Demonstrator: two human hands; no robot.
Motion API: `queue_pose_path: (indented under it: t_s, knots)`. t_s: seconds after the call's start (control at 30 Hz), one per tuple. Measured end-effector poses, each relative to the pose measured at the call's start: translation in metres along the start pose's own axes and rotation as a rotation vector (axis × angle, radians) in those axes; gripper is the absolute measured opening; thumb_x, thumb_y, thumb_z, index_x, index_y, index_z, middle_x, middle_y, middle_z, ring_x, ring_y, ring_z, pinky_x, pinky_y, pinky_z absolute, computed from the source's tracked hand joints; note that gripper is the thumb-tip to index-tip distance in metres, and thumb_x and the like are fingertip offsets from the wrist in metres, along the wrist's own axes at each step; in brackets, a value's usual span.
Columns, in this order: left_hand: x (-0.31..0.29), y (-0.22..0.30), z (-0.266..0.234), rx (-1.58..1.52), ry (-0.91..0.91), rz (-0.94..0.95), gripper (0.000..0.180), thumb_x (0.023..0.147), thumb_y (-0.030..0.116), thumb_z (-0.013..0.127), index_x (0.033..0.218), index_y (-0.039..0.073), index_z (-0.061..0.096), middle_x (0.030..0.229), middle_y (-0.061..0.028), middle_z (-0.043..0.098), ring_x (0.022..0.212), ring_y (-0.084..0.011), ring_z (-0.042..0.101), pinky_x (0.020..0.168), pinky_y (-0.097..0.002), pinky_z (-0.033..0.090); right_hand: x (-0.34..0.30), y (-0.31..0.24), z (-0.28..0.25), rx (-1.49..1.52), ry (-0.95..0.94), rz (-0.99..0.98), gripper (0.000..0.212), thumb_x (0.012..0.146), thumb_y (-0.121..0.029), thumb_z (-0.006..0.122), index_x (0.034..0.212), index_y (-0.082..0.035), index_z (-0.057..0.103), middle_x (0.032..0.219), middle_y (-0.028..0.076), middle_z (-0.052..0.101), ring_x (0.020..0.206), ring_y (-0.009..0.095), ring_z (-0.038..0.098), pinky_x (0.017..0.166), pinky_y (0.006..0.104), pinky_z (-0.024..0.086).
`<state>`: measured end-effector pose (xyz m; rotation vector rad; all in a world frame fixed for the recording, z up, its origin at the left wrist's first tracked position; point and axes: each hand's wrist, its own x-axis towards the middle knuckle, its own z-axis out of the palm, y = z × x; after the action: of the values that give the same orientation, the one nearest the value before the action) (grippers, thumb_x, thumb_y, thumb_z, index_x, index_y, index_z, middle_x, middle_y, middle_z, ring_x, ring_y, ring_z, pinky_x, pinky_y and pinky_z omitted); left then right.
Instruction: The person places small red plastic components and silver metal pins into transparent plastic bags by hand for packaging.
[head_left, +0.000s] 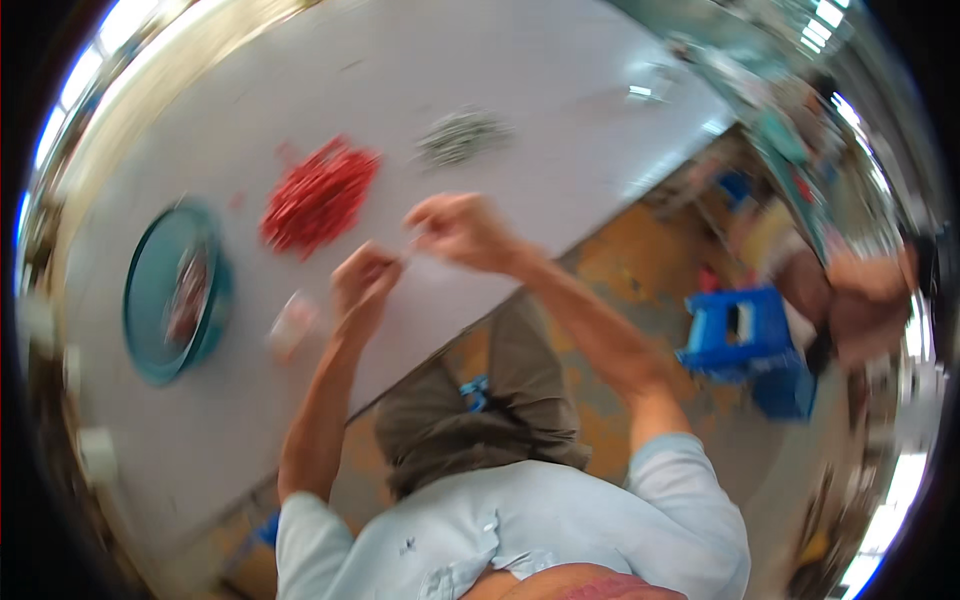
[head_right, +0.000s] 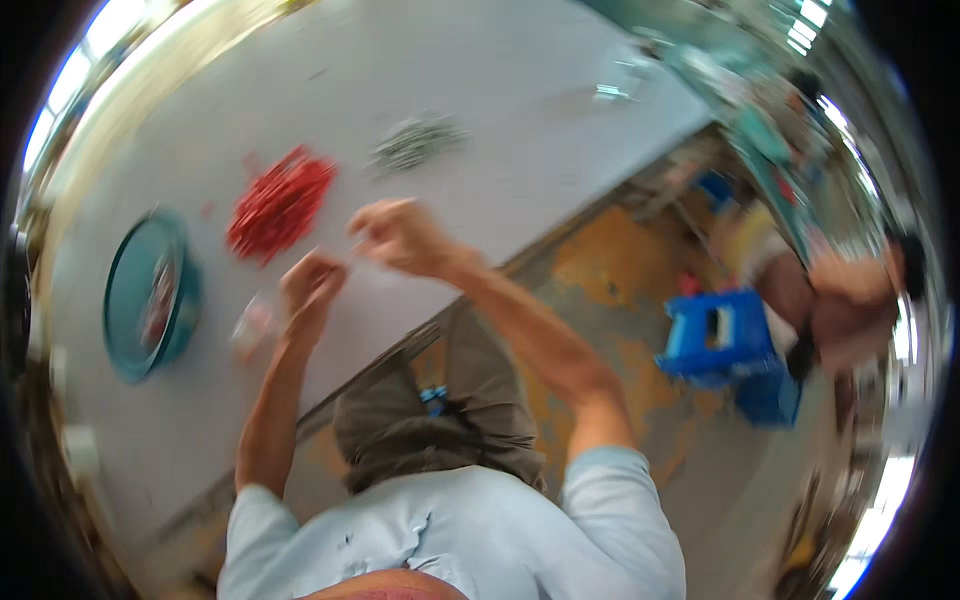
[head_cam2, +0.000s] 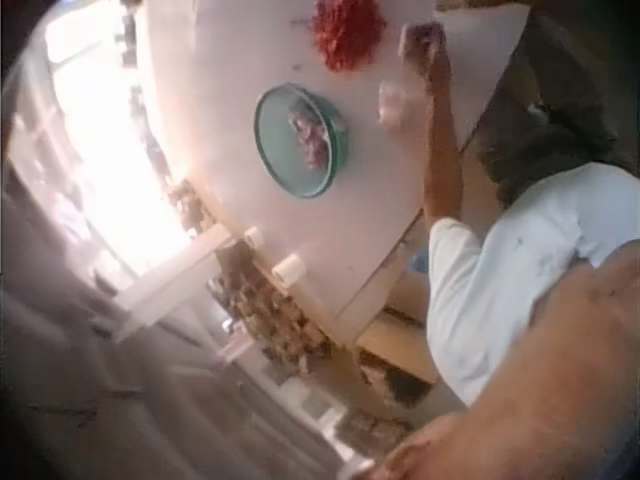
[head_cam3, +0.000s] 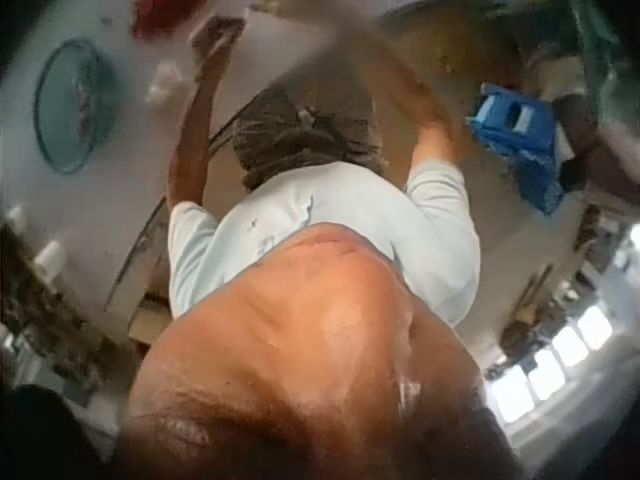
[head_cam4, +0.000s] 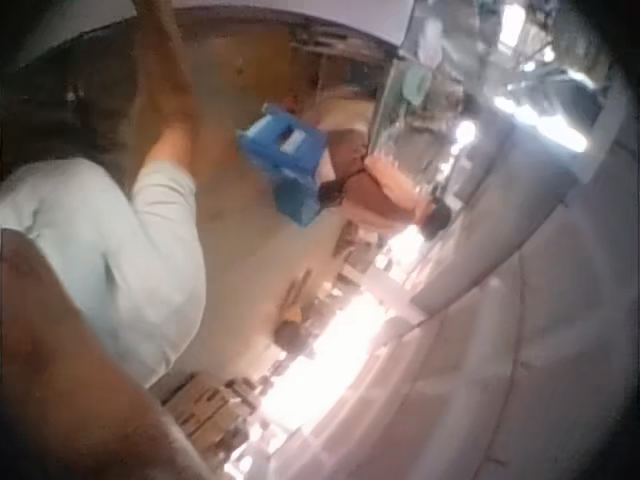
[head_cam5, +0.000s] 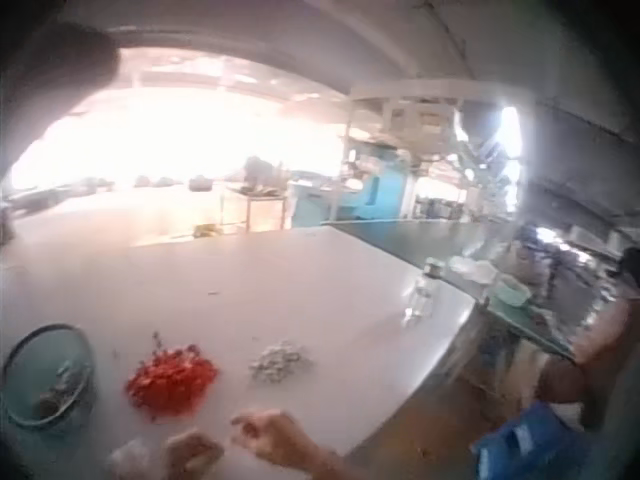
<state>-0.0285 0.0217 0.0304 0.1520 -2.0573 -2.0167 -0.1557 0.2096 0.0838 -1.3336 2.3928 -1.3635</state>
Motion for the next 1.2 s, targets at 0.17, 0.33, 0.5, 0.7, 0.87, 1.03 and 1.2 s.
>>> queue_pose_path:
  t_s: [0.17, 0.33, 0.5, 0.7, 0.87, 1.03, 1.2]
  knots:
    - [0.006, 0.0, 0.001, 0.066, 0.161, -0.04, 0.006, 0.093, 0.004, 0.075, 0.091, 0.004, 0.07, 0.081, 0.003, 0.064, 0.073, -0.0042, 0.055, 0.064, -0.0229, 0.044, -0.016, -0.023, 0.019, 0.204, 0.157, 0.155, 0.011, 0.098, -0.011, 0.075, 0.103, -0.001, 0.076, 0.079, 0.001, 0.07, 0.063, 0.008, 0.06, 0.059, 0.0252, 0.051]
    - [-0.001, -0.009, -0.011, -0.014, 0.162, -0.05, 0.011, 0.094, 0.006, 0.078, 0.09, 0.005, 0.068, 0.084, 0.0006, 0.068, 0.075, -0.0042, 0.058, 0.067, -0.0231, 0.049, -0.019, -0.021, 0.059, 0.534, 0.044, 0.417, 0.018, 0.098, -0.016, 0.075, 0.105, 0.0, 0.075, 0.084, 0.005, 0.075, 0.07, 0.01, 0.069, 0.058, 0.0252, 0.057]
    - [-0.002, -0.003, -0.006, 0.033, 0.151, -0.005, 0.014, 0.094, 0.005, 0.079, 0.088, 0.004, 0.067, 0.084, 0.0, 0.068, 0.075, -0.0051, 0.06, 0.066, -0.0237, 0.051, -0.015, -0.021, 0.065, 0.642, 0.079, 0.439, 0.022, 0.099, -0.017, 0.076, 0.108, 0.003, 0.072, 0.088, 0.008, 0.076, 0.072, 0.012, 0.071, 0.061, 0.0268, 0.061]
    - [-0.003, 0.0, 0.0, 0.213, 0.158, 0.153, 0.015, 0.091, 0.001, 0.081, 0.087, 0.003, 0.066, 0.082, -0.0008, 0.069, 0.075, -0.0065, 0.062, 0.066, -0.0258, 0.052, -0.015, -0.015, 0.061, 0.662, 0.088, 0.474, 0.016, 0.099, -0.013, 0.071, 0.103, 0.003, 0.073, 0.087, 0.009, 0.076, 0.071, 0.012, 0.071, 0.063, 0.0265, 0.061]
    - [-0.001, -0.006, -0.001, 0.167, 0.098, 0.142, 0.012, 0.091, 0.003, 0.081, 0.091, 0.003, 0.069, 0.088, -0.0018, 0.071, 0.078, -0.0077, 0.063, 0.068, -0.0264, 0.053, -0.016, -0.008, 0.059, 0.688, 0.083, 0.479, 0.011, 0.098, -0.009, 0.067, 0.096, 0.0, 0.072, 0.08, 0.005, 0.072, 0.066, 0.01, 0.068, 0.06, 0.0255, 0.058]
    - [-0.002, 0.0, -0.005, -0.067, 0.079, -0.061, 0.009, 0.093, 0.004, 0.078, 0.097, 0.003, 0.07, 0.089, -0.0012, 0.071, 0.079, -0.0064, 0.063, 0.07, -0.0246, 0.052, -0.024, 0.005, 0.061, 0.628, 0.117, 0.438, 0.011, 0.097, -0.01, 0.068, 0.096, 0.0, 0.072, 0.08, 0.004, 0.072, 0.066, 0.01, 0.067, 0.062, 0.0255, 0.058]
    - [-0.002, 0.0, 0.0, 0.018, 0.138, -0.026, 0.009, 0.094, 0.005, 0.078, 0.097, 0.003, 0.07, 0.087, -0.0007, 0.07, 0.078, -0.0055, 0.062, 0.07, -0.024, 0.052, -0.023, -0.017, 0.062, 0.653, 0.216, 0.41, 0.013, 0.097, -0.011, 0.069, 0.096, 0.001, 0.073, 0.08, 0.004, 0.072, 0.068, 0.01, 0.068, 0.063, 0.0262, 0.059]
